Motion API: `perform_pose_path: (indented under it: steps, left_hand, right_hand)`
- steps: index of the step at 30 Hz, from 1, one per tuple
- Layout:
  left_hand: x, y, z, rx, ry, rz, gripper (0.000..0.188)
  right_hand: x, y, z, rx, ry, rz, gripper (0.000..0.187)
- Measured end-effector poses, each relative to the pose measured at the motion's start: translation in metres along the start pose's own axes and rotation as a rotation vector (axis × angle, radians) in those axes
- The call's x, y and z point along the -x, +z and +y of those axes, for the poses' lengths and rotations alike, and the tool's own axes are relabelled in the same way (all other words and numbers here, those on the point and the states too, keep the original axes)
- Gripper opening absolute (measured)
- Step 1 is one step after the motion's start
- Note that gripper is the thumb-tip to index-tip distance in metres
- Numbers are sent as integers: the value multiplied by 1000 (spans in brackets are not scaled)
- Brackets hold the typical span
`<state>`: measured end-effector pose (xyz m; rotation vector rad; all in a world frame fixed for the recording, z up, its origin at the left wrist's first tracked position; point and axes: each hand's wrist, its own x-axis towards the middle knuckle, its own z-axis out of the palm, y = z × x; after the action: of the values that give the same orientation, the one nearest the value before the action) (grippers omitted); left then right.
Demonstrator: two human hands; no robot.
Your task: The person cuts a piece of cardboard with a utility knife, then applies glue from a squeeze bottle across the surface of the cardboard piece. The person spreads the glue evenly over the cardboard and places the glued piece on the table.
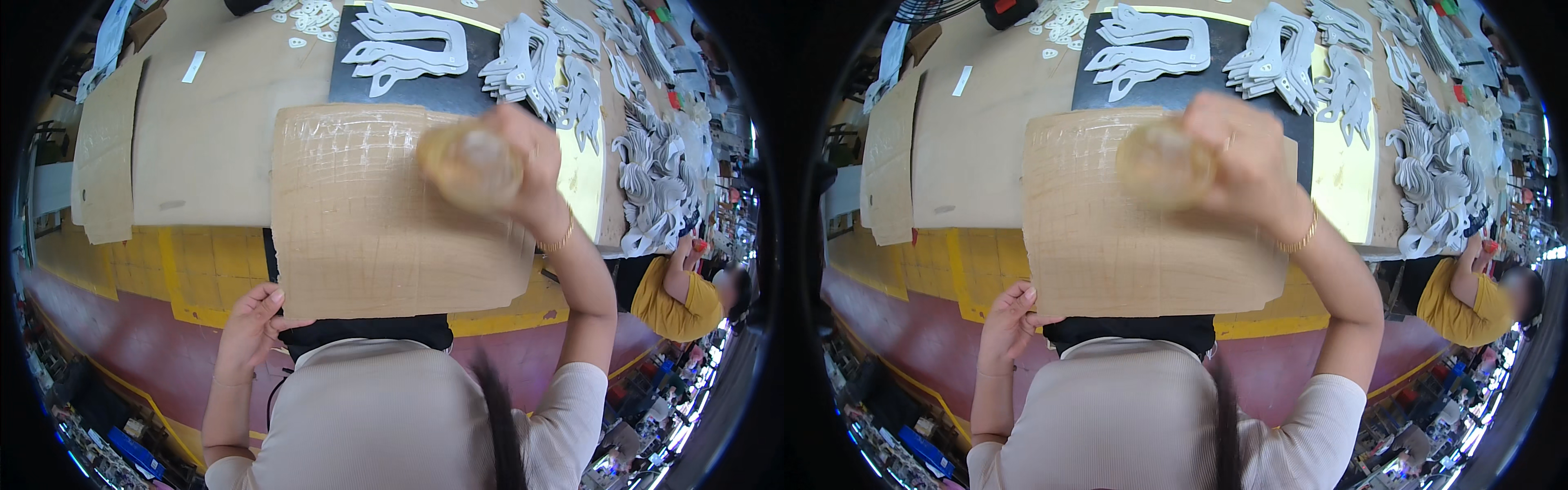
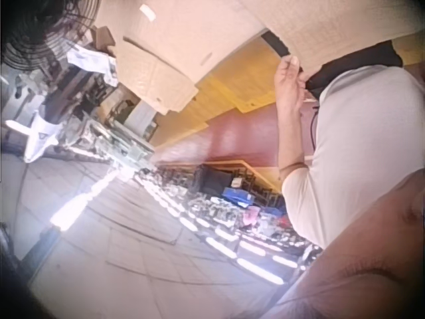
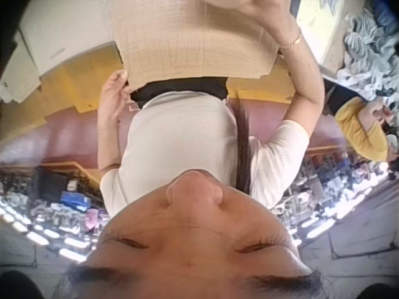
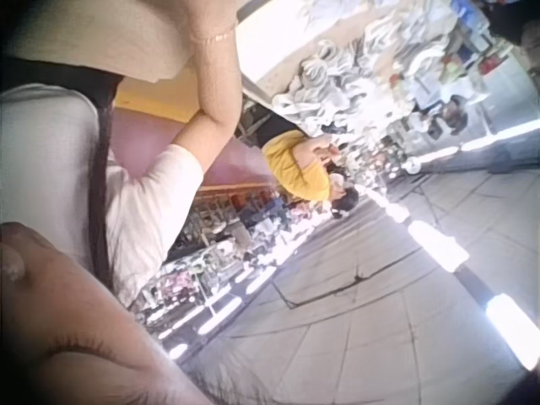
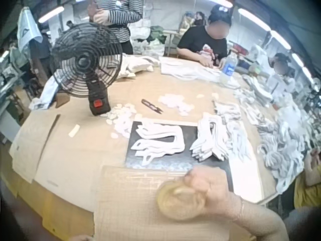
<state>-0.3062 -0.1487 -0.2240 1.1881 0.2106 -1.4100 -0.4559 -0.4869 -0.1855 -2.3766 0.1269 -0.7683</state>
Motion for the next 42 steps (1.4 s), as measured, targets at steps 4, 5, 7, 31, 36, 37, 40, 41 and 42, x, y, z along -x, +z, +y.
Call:
perform_pose_path:
  steps: [4, 5, 7, 31, 36, 37, 40, 41, 42]
  left_hand:
    - [3, -5, 3, 8, 22, 26, 19]
    - [3, -6, 2, 19, 25, 27, 19]
    - [0, -8, -2, 37, 23, 20, 19]
    - [5, -5, 2, -74, 54, 106, 18]
    - [5, -4, 0, -72, 95, 128, 18]
    - [5, -3, -2, -64, 96, 145, 18]
    - [6, -2, -1, -70, 76, 155, 18]
    - [6, -2, -1, -74, 80, 149, 18]
    - [7, -3, 0, -80, 85, 142, 18]
  right_hand:
    - [-3, 5, -4, 22, -95, 21, 25]
    - [11, 6, -17, -39, -155, -36, 21]
    - [41, 7, -44, -162, -260, -160, 22]
    - [18, -15, -17, 154, -334, -37, 20]
    - [12, -27, -5, 218, -166, 60, 28]
    - [29, -25, -18, 168, -224, -35, 24]
    - [74, -11, -64, 106, -376, -57, 29]
    - [76, -8, -76, 103, -355, -23, 29]
    - [74, -12, -75, 113, -341, -50, 28]
